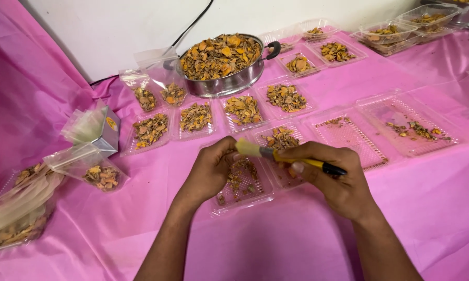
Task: Cleaning and sorting dried tea leaves in plastic containers using a small brush.
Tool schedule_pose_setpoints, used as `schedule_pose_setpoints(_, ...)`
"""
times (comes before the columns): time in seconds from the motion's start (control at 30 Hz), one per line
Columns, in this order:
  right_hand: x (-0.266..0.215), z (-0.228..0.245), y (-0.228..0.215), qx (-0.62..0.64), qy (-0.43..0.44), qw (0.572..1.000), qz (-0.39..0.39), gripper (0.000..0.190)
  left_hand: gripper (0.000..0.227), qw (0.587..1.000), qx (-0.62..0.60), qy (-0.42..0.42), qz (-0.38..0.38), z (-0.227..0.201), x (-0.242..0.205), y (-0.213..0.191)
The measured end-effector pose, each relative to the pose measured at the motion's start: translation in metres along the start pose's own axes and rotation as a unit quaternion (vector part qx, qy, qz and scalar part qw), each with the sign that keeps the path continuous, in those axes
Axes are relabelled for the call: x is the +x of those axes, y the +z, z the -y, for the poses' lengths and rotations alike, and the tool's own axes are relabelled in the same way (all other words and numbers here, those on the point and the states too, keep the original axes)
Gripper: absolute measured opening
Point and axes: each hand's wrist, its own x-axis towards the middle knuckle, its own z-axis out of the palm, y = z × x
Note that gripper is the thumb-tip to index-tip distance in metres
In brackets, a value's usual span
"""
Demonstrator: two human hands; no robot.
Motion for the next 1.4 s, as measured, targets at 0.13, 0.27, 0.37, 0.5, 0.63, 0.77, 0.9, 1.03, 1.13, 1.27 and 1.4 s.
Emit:
schedule_pose_setpoints(0.13,0.002,-0.004,-0.002,-0.026,0.014,1.000,0.003,0.020,0.008,1.000,-0.015,0.005,-0.012,0.014,-0.001,0.000)
schedule_pose_setpoints(0.27,0.001,-0.002,0.002,-0.072,0.002,0.997,-0.042,0.025,0.008,0.999,-0.027,0.014,-0.036,0.018,0.000,0.000)
schedule_pose_setpoints(0.37,-0.002,-0.006,0.015,-0.054,0.001,0.998,-0.023,0.025,0.009,0.997,-0.031,0.017,-0.061,0.019,-0.001,-0.004)
schedule_pose_setpoints(0.5,-0.001,-0.010,0.016,-0.061,-0.012,0.996,-0.058,0.023,0.006,0.995,-0.065,0.026,-0.078,0.020,0.001,-0.007)
schedule_pose_setpoints(0.63,-0.004,-0.009,0.031,-0.036,-0.010,0.995,-0.088,0.024,0.008,0.991,-0.094,0.030,-0.087,0.017,0.003,-0.007)
schedule_pose_setpoints(0.77,-0.001,-0.013,0.034,-0.038,-0.014,0.999,-0.025,0.021,0.011,0.984,-0.142,0.033,-0.106,0.002,0.001,-0.010)
schedule_pose_setpoints(0.9,-0.012,-0.025,0.044,0.014,-0.055,0.993,-0.106,0.024,0.018,0.981,-0.176,0.005,-0.086,0.011,0.002,-0.013)
schedule_pose_setpoints(1.03,-0.020,-0.028,0.056,-0.007,-0.024,1.000,0.014,0.025,0.014,0.982,-0.151,0.016,-0.113,0.018,0.004,-0.012)
schedule_pose_setpoints(1.13,-0.020,-0.024,0.060,-0.005,0.003,0.996,-0.087,0.024,0.018,0.975,-0.185,0.035,-0.122,0.013,0.005,-0.012)
schedule_pose_setpoints(1.27,-0.022,-0.028,0.066,0.055,-0.021,0.996,-0.061,0.024,0.016,0.974,-0.184,0.015,-0.129,0.015,0.007,-0.009)
schedule_pose_setpoints(1.4,-0.015,-0.023,0.046,0.046,0.001,0.998,-0.032,0.024,0.012,0.988,-0.077,0.000,-0.135,0.015,0.010,-0.006)
